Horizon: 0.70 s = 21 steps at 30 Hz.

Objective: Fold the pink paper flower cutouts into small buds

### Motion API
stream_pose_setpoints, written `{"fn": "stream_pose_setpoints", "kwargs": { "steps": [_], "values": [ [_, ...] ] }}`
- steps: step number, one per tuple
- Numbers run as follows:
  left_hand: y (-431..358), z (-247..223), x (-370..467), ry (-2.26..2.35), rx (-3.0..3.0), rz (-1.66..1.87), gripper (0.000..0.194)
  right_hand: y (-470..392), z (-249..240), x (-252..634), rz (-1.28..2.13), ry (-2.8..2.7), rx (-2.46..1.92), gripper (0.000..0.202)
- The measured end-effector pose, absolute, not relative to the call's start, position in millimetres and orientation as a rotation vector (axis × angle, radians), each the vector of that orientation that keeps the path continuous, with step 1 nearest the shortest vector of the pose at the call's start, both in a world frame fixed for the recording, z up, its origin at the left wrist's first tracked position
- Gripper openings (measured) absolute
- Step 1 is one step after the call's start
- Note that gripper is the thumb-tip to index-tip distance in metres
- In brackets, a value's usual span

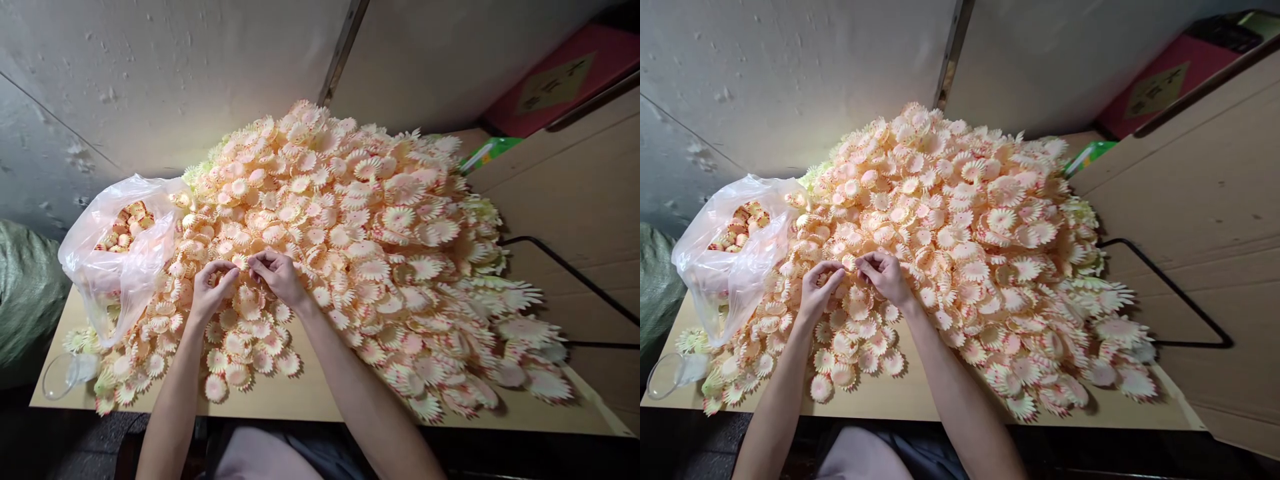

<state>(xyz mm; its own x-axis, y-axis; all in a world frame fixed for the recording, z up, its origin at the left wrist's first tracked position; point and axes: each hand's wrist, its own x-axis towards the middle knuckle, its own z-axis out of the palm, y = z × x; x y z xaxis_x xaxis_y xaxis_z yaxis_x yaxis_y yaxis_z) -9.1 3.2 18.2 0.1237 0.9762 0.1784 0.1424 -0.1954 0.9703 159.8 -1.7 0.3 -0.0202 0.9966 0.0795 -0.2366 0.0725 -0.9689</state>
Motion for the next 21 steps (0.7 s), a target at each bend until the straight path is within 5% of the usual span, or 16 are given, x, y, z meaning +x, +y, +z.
{"fn": "stream_pose_setpoints", "kwargs": {
  "steps": [21],
  "values": [
    [4.0, 22.6, -5.5, 1.113, 1.562, 1.157, 0.02, -3.8, 6.9, 159.0, 1.509, -1.077, -0.867, 0.033]
  ]
}}
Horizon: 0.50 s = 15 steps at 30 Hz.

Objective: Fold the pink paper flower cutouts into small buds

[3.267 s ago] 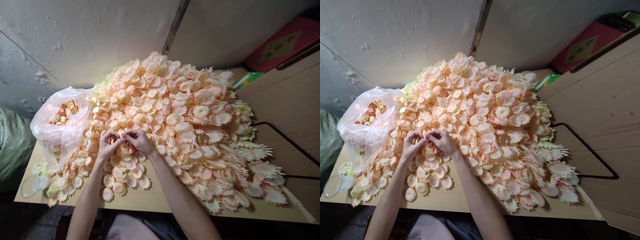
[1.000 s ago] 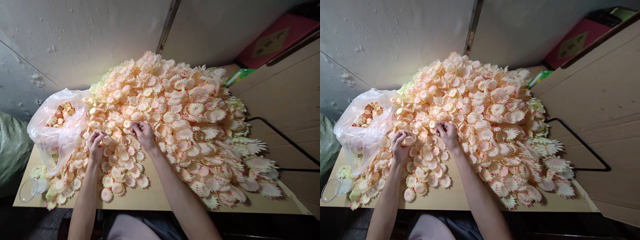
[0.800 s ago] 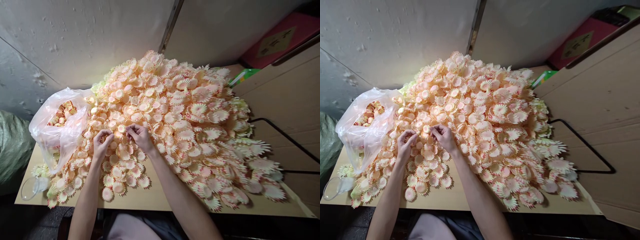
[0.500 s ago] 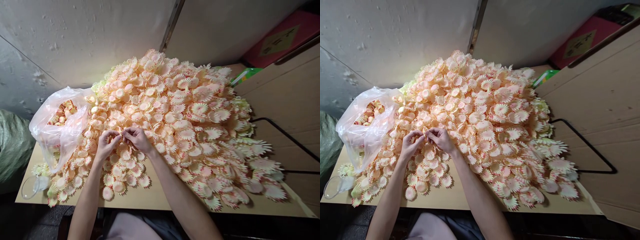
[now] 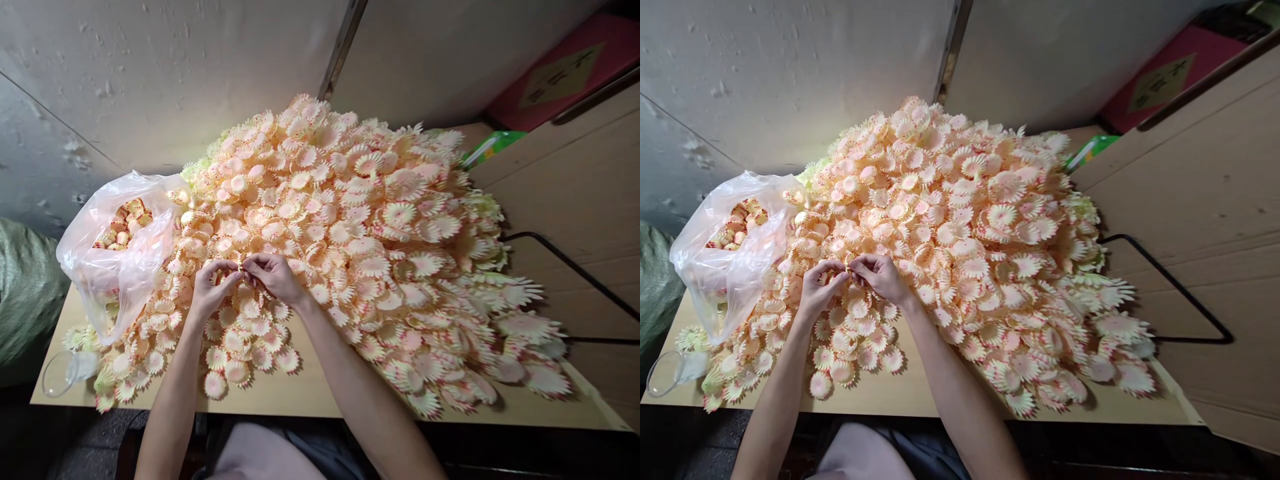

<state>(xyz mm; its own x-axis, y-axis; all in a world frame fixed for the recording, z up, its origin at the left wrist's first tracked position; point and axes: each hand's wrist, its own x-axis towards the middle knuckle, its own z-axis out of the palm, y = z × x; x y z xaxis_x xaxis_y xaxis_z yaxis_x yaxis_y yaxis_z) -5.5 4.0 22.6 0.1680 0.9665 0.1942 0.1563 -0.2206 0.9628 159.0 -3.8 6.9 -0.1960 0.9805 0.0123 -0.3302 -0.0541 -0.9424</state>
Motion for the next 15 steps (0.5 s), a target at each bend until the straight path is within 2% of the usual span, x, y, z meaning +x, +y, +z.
{"fn": "stream_pose_setpoints", "kwargs": {
  "steps": [15],
  "values": [
    [2.7, 21.8, -8.4, 1.132, 1.587, 1.153, 0.016, -4.4, 6.6, 161.8, 1.498, -1.17, -0.862, 0.035]
  ]
}}
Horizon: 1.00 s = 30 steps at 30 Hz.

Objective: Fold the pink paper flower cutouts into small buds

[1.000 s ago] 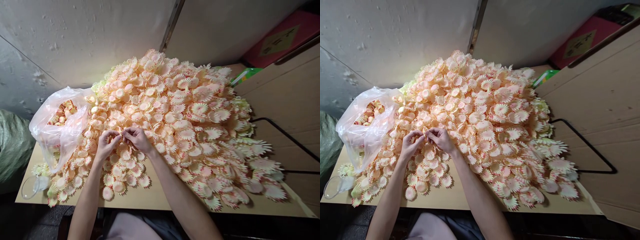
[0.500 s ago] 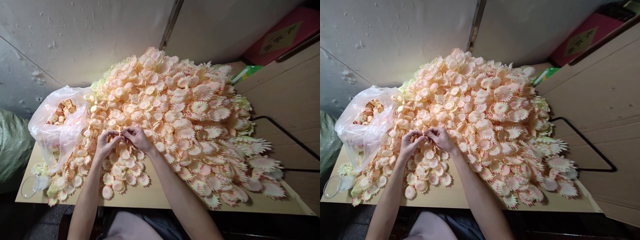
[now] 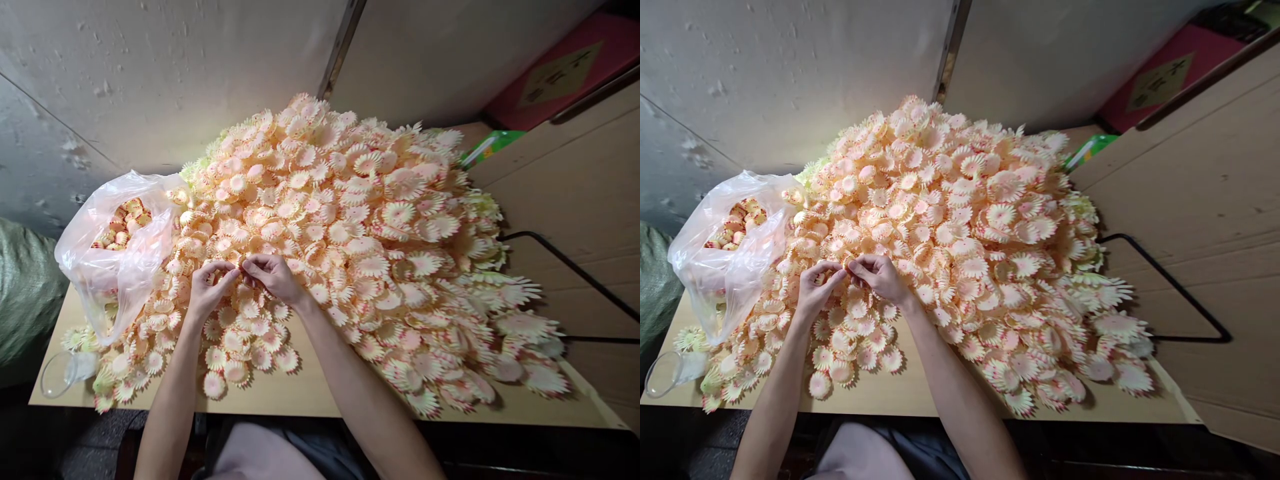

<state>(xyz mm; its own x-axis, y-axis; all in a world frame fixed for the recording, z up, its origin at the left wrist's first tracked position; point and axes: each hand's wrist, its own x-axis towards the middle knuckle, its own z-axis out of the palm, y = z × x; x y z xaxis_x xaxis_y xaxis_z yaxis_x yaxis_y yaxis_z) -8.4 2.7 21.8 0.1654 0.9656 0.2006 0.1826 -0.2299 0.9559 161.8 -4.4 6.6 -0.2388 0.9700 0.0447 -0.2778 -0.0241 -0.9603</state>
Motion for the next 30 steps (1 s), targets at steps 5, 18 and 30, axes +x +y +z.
{"fn": "stream_pose_setpoints", "kwargs": {
  "steps": [5, 18, 30],
  "values": [
    [3.1, 21.8, -10.7, 1.126, 1.619, 1.151, 0.016, -4.4, 3.9, 163.0, 1.505, -1.178, -0.855, 0.03],
    [1.8, 24.6, -12.7, 1.191, 1.683, 1.09, 0.022, -5.0, 7.1, 164.3, 1.519, -1.221, -0.85, 0.028],
    [5.1, 20.4, -13.7, 1.157, 1.71, 1.103, 0.021, -4.0, 7.2, 164.5, 1.497, -1.213, -0.865, 0.029]
  ]
}}
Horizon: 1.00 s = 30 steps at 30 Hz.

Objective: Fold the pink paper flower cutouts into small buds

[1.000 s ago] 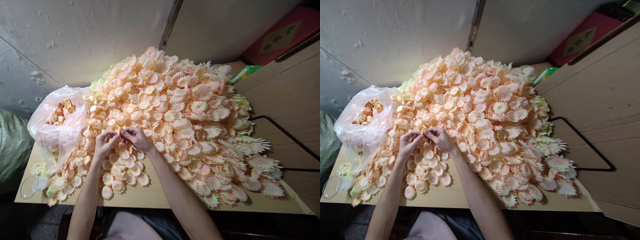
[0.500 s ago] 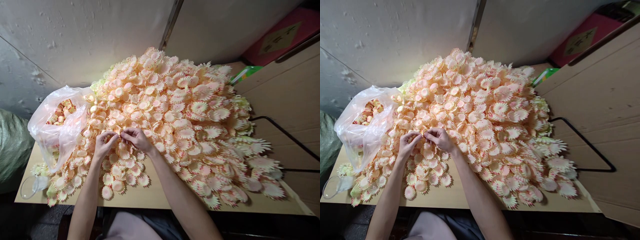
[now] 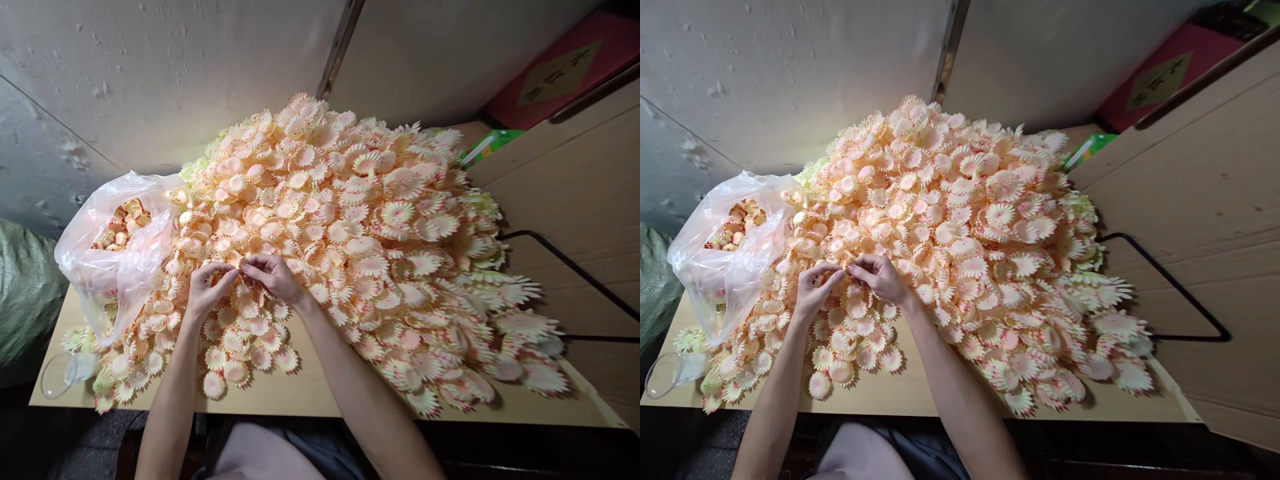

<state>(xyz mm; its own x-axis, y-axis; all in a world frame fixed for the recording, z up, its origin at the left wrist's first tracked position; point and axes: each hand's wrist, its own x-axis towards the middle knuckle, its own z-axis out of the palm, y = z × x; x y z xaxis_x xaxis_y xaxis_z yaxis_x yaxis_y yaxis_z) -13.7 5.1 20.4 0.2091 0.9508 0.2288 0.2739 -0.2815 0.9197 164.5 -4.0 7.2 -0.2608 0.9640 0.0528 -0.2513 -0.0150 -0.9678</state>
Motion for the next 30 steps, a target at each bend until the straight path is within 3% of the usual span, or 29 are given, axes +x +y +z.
{"fn": "stream_pose_setpoints", "kwargs": {
  "steps": [20, 30],
  "values": [
    [5, 21, -16, 1.128, 1.585, 0.998, 0.024, -5, 7, 163, 1.511, -1.17, -0.871, 0.028],
    [7, 17, -15, 1.183, 1.598, 1.037, 0.024, -6, -2, 161, 1.096, -1.446, -1.031, 0.02]
  ]
}}
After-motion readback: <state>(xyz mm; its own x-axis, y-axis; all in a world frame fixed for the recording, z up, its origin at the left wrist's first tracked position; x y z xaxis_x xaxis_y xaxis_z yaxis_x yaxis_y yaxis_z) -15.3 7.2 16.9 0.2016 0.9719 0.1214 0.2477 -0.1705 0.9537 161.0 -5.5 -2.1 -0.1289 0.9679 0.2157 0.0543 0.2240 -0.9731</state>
